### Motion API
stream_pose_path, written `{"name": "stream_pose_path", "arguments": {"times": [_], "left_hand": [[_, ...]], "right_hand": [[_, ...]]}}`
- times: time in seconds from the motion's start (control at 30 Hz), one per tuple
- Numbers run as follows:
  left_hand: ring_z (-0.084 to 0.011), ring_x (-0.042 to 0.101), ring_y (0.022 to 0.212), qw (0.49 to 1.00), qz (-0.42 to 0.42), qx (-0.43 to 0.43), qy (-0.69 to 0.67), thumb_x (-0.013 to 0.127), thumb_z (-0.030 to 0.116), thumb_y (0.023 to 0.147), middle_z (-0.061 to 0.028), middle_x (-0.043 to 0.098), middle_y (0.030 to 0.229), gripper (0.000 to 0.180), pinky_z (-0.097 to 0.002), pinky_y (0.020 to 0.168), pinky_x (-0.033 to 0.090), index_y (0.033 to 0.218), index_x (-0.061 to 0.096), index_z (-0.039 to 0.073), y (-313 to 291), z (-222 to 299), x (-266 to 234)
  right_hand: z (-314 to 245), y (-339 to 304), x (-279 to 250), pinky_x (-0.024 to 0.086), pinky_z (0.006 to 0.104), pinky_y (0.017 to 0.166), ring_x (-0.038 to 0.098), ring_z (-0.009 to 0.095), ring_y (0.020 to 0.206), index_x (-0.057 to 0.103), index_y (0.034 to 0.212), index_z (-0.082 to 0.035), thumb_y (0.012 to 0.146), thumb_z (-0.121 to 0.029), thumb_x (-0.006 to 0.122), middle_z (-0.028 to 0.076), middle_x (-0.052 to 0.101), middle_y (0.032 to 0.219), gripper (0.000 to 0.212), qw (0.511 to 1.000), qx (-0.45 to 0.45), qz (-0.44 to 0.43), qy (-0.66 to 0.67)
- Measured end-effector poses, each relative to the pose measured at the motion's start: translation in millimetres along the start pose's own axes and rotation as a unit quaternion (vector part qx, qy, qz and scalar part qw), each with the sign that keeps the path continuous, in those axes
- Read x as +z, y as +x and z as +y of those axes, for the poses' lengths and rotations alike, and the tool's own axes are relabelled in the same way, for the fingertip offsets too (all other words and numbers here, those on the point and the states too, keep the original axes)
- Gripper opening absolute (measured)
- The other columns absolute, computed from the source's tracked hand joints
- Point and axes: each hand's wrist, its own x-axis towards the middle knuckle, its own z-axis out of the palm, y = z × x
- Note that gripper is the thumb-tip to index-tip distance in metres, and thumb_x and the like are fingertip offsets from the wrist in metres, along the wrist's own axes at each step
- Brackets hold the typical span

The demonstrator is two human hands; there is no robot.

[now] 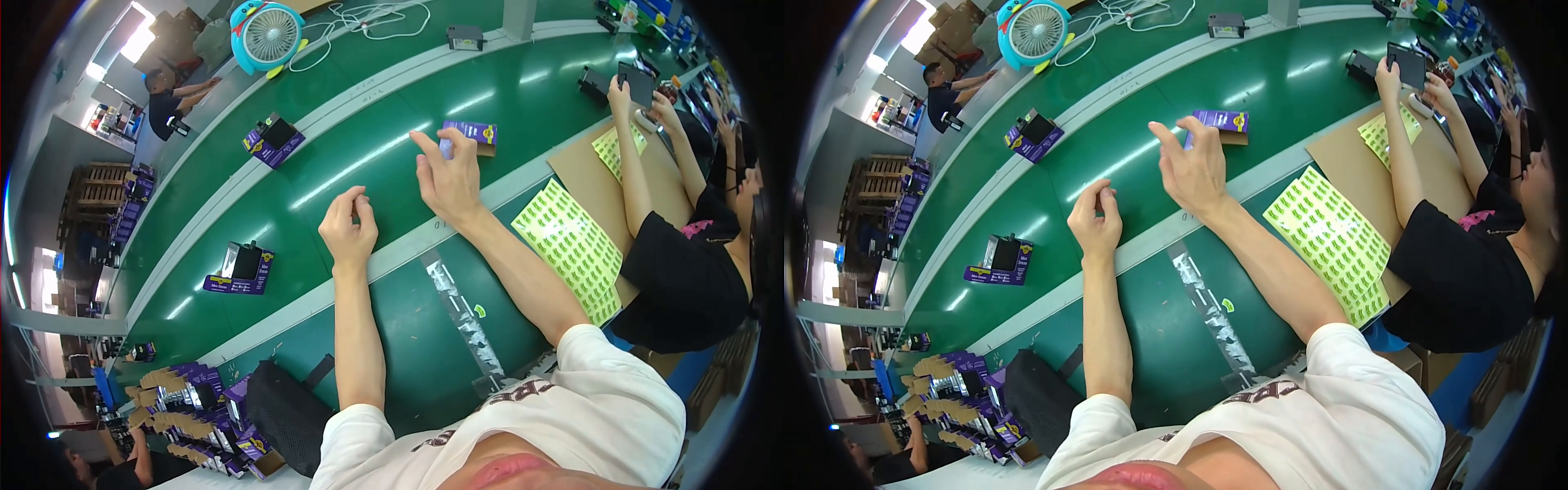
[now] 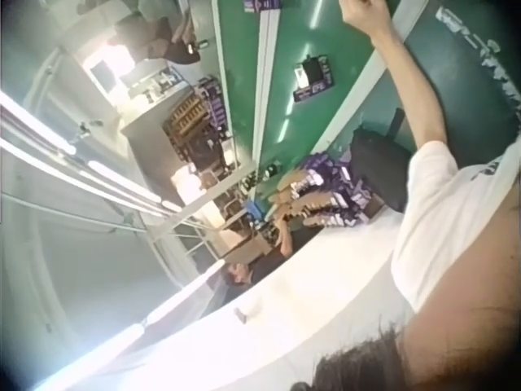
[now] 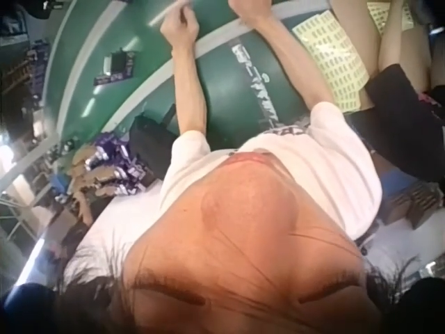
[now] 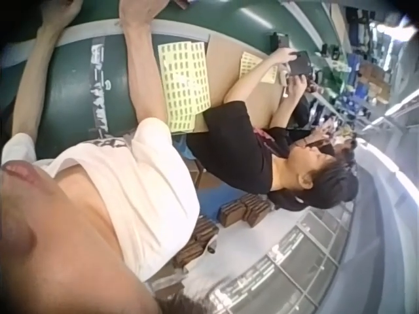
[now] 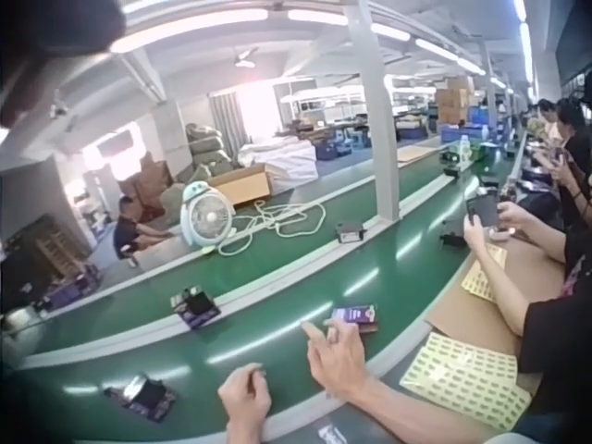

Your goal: Packaging products into small cardboard boxes at an assembly line workstation.

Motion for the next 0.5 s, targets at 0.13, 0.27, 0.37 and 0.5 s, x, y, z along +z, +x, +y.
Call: {"name": "stream_pose_path", "arguments": {"times": [0.13,0.27,0.37,0.5], "left_hand": [[-0.0143,0.054,0.054,1.000,-0.011,-0.015,-0.004,0.062,-0.005,0.079,-0.0043,0.066,0.069,0.016,-0.0249,0.050,0.045,0.092,0.069,0.002,3.2,1.2,-0.9],[-0.0146,0.055,0.054,0.999,-0.043,-0.028,0.003,0.062,-0.005,0.079,-0.0046,0.067,0.072,0.019,-0.0251,0.051,0.046,0.096,0.068,0.002,3.3,0.5,1.0],[-0.0153,0.057,0.058,0.993,-0.092,-0.066,0.021,0.062,-0.005,0.079,-0.0070,0.069,0.086,0.029,-0.0256,0.053,0.047,0.108,0.065,0.003,-0.2,-1.7,3.2],[-0.0183,0.061,0.070,0.987,-0.111,-0.071,0.092,0.065,-0.003,0.078,-0.0095,0.065,0.105,0.044,-0.0283,0.062,0.051,0.121,0.058,0.004,-2.2,-2.6,2.5]], "right_hand": [[-0.4,4.3,2.2,0.047,0.0329,0.073,0.053,0.026,0.095,0.061,0.119,-0.012,0.078,0.003,0.061,0.016,0.045,0.131,0.044,0.998,0.046,-0.012,0.046],[5.8,3.0,7.2,0.048,0.0296,0.067,0.055,0.022,0.090,0.063,0.117,-0.011,0.078,0.007,0.061,0.015,0.049,0.128,0.042,0.992,0.054,-0.024,0.112],[15.6,-2.8,13.9,0.049,0.0275,0.069,0.057,0.018,0.086,0.064,0.115,-0.009,0.079,0.010,0.061,0.015,0.055,0.124,0.041,0.981,-0.022,-0.050,0.186],[12.1,-8.9,6.3,0.050,0.0249,0.074,0.059,0.015,0.085,0.064,0.112,-0.006,0.082,0.010,0.060,0.012,0.061,0.113,0.034,0.955,0.089,-0.138,0.248]]}}
